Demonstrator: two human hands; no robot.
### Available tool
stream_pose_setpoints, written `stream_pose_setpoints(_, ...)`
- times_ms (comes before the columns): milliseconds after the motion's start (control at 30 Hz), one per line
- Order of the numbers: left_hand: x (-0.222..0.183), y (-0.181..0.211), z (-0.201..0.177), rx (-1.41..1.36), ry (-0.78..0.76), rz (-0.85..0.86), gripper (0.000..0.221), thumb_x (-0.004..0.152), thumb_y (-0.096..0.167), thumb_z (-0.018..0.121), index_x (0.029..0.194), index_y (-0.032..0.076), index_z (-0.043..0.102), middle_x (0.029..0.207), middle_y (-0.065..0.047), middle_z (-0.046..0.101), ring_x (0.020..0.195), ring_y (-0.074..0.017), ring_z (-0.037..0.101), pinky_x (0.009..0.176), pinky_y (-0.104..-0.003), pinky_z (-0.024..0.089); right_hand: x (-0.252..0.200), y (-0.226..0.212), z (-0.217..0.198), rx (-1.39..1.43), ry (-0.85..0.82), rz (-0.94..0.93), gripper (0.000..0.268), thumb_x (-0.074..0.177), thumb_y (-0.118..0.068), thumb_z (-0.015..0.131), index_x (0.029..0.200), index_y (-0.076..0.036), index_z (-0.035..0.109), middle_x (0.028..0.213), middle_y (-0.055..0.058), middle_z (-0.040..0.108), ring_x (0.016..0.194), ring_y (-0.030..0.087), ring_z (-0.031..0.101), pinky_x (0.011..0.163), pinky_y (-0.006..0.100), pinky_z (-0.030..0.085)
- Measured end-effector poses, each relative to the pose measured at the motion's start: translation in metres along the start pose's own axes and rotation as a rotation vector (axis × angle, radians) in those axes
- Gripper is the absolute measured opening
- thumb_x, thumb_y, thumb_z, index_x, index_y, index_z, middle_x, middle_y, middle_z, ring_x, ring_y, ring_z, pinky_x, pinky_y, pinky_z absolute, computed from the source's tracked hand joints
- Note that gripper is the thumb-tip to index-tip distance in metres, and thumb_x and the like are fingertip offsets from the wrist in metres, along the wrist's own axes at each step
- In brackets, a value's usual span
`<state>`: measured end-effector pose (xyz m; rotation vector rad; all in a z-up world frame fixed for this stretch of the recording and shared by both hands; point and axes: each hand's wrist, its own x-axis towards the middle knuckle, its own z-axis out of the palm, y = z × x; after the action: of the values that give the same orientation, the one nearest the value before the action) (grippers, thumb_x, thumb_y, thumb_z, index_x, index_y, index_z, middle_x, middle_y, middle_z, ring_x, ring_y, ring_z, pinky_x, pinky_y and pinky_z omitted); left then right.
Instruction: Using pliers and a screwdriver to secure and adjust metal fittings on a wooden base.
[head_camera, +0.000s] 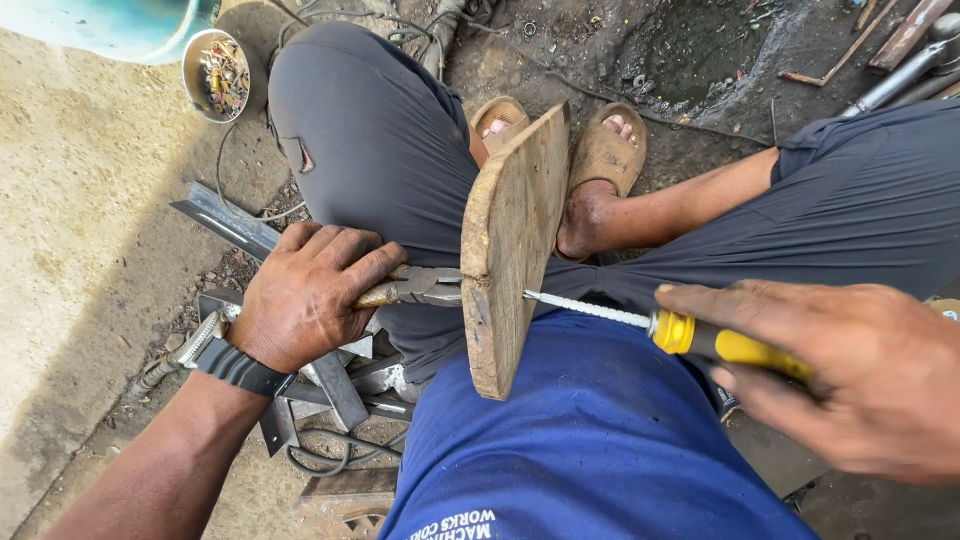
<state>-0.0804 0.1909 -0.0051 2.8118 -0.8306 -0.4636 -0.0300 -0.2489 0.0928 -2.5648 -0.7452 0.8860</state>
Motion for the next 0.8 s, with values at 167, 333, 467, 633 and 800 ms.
stream_pose_setpoints(167,0.0,0.004,-0.002,-0.005,-0.002,0.014,0.055,0.079,0.042,0.074,0.13,0.025,0.065,0.115,-0.001,0.068,0.103,-0.0218,0.066,0.094,-0.041,0.047,-0.001,0.028,0.005,0.809,-0.439,0.669,0.07,0.079,0.0,0.078,0.143,-0.028,0.085,0.099,0.007,0.108,0.056,0.024,0.073,0.051,0.038,0.056)
stream_pose_setpoints(333,-0.001,0.006,-0.007,-0.017,-0.058,0.032,0.063,0.071,0.033,0.077,0.132,0.025,0.061,0.116,-0.001,0.066,0.104,-0.0215,0.063,0.093,-0.04,0.045,0.008,0.01,0.0,0.594,-0.495,0.679,0.062,0.078,-0.01,0.082,0.134,-0.036,0.089,0.081,0.004,0.109,0.049,0.021,0.077,0.048,0.036,0.059)
stream_pose_setpoints(467,0.004,0.008,-0.014,0.002,-0.07,0.081,0.057,0.073,0.03,0.074,0.129,0.022,0.063,0.111,-0.002,0.063,0.098,-0.023,0.06,0.087,-0.039,0.046,-0.001,0.022,0.007,0.525,-0.346,0.317,0.058,0.067,-0.017,0.084,0.121,-0.036,0.088,0.111,-0.016,0.103,0.055,0.007,0.104,0.042,0.027,0.08)
stream_pose_setpoints(633,0.004,0.008,-0.012,-0.017,-0.075,0.068,0.058,0.072,0.033,0.074,0.128,0.023,0.061,0.111,-0.003,0.061,0.098,-0.0236,0.06,0.086,-0.039,0.045,0.001,0.021,0.006,0.481,-0.261,0.247,0.061,0.063,-0.012,0.084,0.119,-0.035,0.087,0.092,-0.011,0.103,0.034,0.008,0.09,0.03,0.028,0.068)
stream_pose_setpoints(800,0.003,0.012,-0.015,-0.063,-0.087,0.036,0.046,0.081,0.029,0.069,0.126,0.024,0.062,0.107,-0.002,0.061,0.094,-0.0239,0.06,0.079,-0.039,0.048,0.007,0.02,0.003,0.316,-0.222,0.063,0.062,0.063,-0.021,0.085,0.122,-0.041,0.081,0.077,-0.013,0.094,0.023,0.008,0.078,0.023,0.027,0.064)
